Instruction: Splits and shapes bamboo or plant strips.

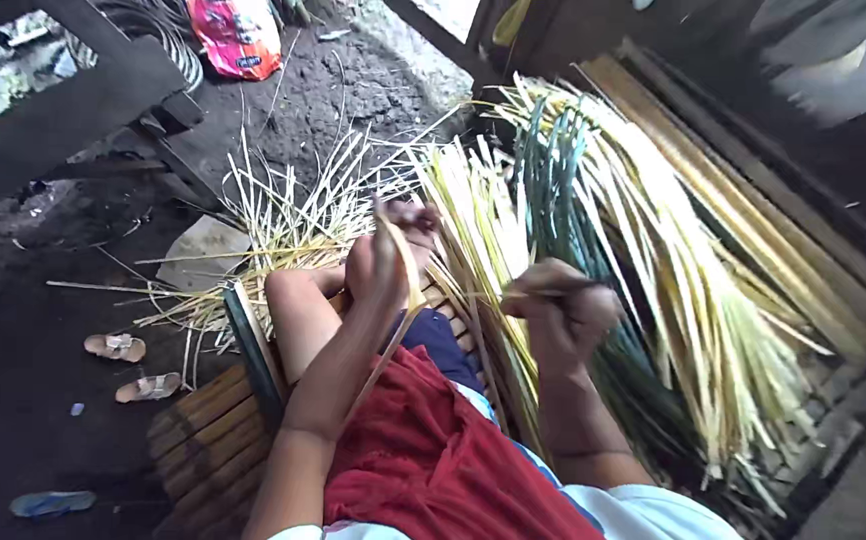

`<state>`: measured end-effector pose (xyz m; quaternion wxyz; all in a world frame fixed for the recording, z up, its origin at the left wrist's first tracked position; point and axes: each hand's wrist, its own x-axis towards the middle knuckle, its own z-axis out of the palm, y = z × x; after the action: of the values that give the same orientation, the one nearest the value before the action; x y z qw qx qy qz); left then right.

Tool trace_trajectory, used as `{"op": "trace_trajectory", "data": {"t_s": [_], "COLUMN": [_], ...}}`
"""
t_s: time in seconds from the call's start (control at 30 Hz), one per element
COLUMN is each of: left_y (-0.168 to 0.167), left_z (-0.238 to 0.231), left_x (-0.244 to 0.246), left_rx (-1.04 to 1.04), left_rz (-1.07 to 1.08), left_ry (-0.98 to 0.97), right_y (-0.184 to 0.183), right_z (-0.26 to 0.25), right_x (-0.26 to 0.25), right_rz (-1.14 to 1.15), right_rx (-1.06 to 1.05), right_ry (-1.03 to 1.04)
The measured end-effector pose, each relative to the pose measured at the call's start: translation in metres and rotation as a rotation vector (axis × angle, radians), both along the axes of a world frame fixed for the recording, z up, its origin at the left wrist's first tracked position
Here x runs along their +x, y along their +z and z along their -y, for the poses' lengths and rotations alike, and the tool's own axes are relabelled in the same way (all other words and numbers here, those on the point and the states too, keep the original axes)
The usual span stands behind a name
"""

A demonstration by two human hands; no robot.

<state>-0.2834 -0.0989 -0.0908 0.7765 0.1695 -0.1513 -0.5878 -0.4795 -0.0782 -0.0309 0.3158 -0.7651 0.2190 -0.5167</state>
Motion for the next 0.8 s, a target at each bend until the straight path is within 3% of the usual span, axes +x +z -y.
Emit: {"op": "trace_trajectory", "data": {"t_s": [0.07, 0.1, 0.17, 0.23, 0.3, 0.37, 0.43, 0.53, 0.6, 0.67, 0.73, 0.8], "left_y": [0.007, 0.003, -0.003, 0.019, 0.028, 0.041, 0.043, -0.013, -0.037, -0.052, -0.059, -0.022], "left_z": [0.004, -0.005, -0.029, -0.040, -0.037, -0.030, -0.019, -0.001, 0.008, 0.010, 0.000, -0.021], "left_x": [0.012, 0.009, -0.011, -0.027, -0.028, -0.025, -0.017, 0.021, 0.053, 0.065, 0.040, 0.005], "left_rx": [0.289, 0.263, 0.021, 0.018, 0.112, 0.316, 0.411, 0.282, 0.456, 0.500, 0.267, 0.158], "left_rz": [-0.257, -0.243, 0.005, 0.095, 0.073, -0.038, -0.106, -0.168, -0.247, -0.303, -0.305, -0.236], "left_ry": [0.208, 0.203, -0.023, -0.274, -0.391, -0.298, -0.178, 0.010, 0.236, 0.285, 0.017, -0.301], "right_y": [0.009, 0.010, 0.007, 0.002, 0.008, 0.005, -0.012, -0.004, 0.021, 0.031, 0.018, 0.005], "right_z": [-0.005, 0.001, 0.022, 0.043, 0.055, 0.047, 0.029, 0.012, -0.001, -0.006, 0.009, 0.039], "right_x": [-0.019, -0.018, -0.003, 0.005, 0.007, 0.016, 0.032, 0.013, -0.019, -0.023, -0.009, 0.010], "right_rz": [0.089, 0.058, -0.131, -0.235, -0.202, -0.325, -0.461, -0.467, -0.345, -0.296, -0.417, -0.499], "right_rx": [-0.005, -0.028, -0.109, -0.067, 0.144, 0.228, 0.144, 0.048, 0.055, 0.030, -0.068, -0.073], "right_ry": [-0.014, -0.054, -0.173, -0.243, -0.216, -0.106, 0.059, 0.243, 0.430, 0.518, 0.279, -0.110]}}
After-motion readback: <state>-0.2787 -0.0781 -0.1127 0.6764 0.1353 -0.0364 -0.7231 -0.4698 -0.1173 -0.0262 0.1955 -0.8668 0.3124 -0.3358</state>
